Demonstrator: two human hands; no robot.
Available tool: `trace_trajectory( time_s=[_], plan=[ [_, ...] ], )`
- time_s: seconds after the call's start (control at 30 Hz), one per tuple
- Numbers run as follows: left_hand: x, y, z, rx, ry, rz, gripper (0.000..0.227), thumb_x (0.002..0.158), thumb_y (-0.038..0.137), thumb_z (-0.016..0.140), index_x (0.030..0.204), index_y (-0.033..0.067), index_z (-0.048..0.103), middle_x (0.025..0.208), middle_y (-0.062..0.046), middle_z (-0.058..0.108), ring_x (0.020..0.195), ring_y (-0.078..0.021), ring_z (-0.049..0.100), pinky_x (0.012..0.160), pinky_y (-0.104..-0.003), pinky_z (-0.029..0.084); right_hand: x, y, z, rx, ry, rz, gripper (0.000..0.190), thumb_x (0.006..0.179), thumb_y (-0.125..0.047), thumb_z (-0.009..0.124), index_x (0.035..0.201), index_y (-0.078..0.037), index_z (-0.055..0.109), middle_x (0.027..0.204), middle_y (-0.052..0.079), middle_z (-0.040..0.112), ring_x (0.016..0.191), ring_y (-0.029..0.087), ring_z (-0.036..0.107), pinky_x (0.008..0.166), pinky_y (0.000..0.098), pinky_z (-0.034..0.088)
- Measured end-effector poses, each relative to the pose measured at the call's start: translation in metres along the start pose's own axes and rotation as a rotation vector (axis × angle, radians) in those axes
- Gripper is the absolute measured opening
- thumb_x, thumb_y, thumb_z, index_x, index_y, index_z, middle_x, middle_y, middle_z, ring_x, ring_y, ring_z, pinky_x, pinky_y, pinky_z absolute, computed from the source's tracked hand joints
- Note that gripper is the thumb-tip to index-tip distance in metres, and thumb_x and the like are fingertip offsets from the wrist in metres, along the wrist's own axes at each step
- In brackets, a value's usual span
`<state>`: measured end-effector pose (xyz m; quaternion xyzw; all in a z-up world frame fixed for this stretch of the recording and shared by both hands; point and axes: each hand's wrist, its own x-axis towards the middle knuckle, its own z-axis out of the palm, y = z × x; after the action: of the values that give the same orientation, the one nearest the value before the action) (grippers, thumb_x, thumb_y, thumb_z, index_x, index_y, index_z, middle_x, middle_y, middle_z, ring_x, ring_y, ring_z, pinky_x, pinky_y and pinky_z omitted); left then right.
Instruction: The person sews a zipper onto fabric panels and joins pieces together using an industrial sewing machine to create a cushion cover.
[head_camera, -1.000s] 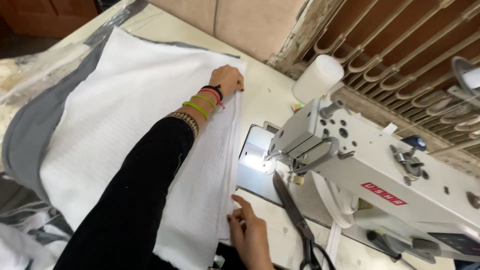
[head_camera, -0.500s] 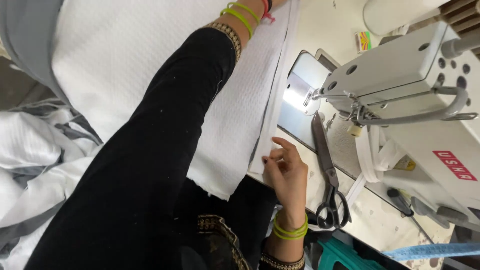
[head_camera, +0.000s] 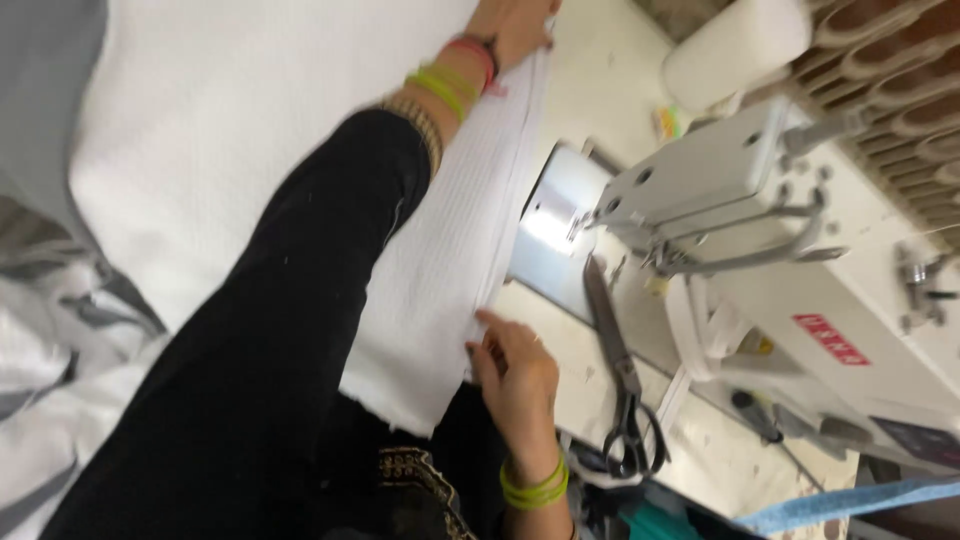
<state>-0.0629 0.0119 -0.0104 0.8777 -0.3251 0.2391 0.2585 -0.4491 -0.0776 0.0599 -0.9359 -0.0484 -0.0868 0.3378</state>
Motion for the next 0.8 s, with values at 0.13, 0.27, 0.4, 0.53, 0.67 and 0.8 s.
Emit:
trace_trajectory(
  time_s=[0.13, 0.27, 0.4, 0.53, 0.67, 0.8],
  plan=[
    [0.046, -0.014, 0.028, 0.221, -0.024, 0.137, 0.013, 0.088, 0.01, 0.065, 0.099, 0.0047, 0.067, 0.093, -0.015, 0.069, 0.09, -0.0304, 0.068, 0.086, -0.046, 0.052, -0.002, 0.0, 0.001, -0.104, -0.041, -0.003, 0.037, 0.08, -0.007, 0.08, 0.116, -0.008, 0.074, 0.077, 0.007, 0.066, 0.069, 0.022, 0.064, 0.063, 0.0336, 0.052],
    [0.039, -0.015, 0.041, 0.325, -0.117, 0.181, 0.013, 0.092, 0.008, 0.06, 0.091, 0.0057, 0.072, 0.093, -0.016, 0.073, 0.091, -0.0301, 0.07, 0.084, -0.043, 0.057, -0.003, 0.004, 0.002, -0.114, -0.033, -0.01, 0.036, 0.08, -0.008, 0.079, 0.115, -0.008, 0.074, 0.079, 0.007, 0.068, 0.072, 0.024, 0.066, 0.065, 0.0348, 0.052],
    [0.006, 0.033, -0.041, 0.174, -0.368, -0.002, 0.035, 0.099, 0.033, 0.06, 0.102, 0.001, 0.073, 0.102, -0.02, 0.072, 0.105, -0.0353, 0.064, 0.091, -0.047, 0.053, -0.005, 0.001, 0.003, -0.11, -0.036, 0.037, 0.036, 0.08, -0.008, 0.078, 0.116, -0.008, 0.074, 0.08, 0.007, 0.069, 0.073, 0.023, 0.067, 0.066, 0.0345, 0.053],
    [-0.034, 0.028, -0.054, 0.146, -0.365, 0.067, 0.064, 0.094, 0.05, 0.058, 0.131, -0.0026, 0.057, 0.144, -0.019, 0.052, 0.137, -0.034, 0.042, 0.112, -0.049, 0.033, -0.006, -0.006, -0.003, -0.063, -0.134, 0.173, 0.043, 0.081, -0.01, 0.079, 0.123, -0.011, 0.071, 0.082, 0.005, 0.072, 0.071, 0.02, 0.068, 0.067, 0.0328, 0.055],
    [-0.069, 0.047, -0.074, 0.157, -0.438, 0.027, 0.076, 0.097, 0.055, 0.05, 0.15, 0.0013, 0.04, 0.162, -0.016, 0.033, 0.153, -0.031, 0.025, 0.123, -0.049, 0.018, -0.011, 0.0, -0.014, 0.049, -0.186, 0.163, 0.047, 0.083, -0.01, 0.077, 0.129, -0.012, 0.067, 0.089, 0.005, 0.074, 0.072, 0.019, 0.07, 0.068, 0.0319, 0.056],
    [-0.113, 0.07, -0.088, 0.119, -0.412, 0.094, 0.076, 0.098, 0.055, 0.05, 0.148, -0.0012, 0.04, 0.16, -0.02, 0.03, 0.149, -0.0336, 0.024, 0.119, -0.049, 0.018, -0.001, 0.016, -0.02, 0.083, -0.066, 0.008, 0.042, 0.085, -0.009, 0.075, 0.126, -0.008, 0.067, 0.094, 0.008, 0.073, 0.077, 0.021, 0.07, 0.07, 0.0329, 0.057]
  ],
)
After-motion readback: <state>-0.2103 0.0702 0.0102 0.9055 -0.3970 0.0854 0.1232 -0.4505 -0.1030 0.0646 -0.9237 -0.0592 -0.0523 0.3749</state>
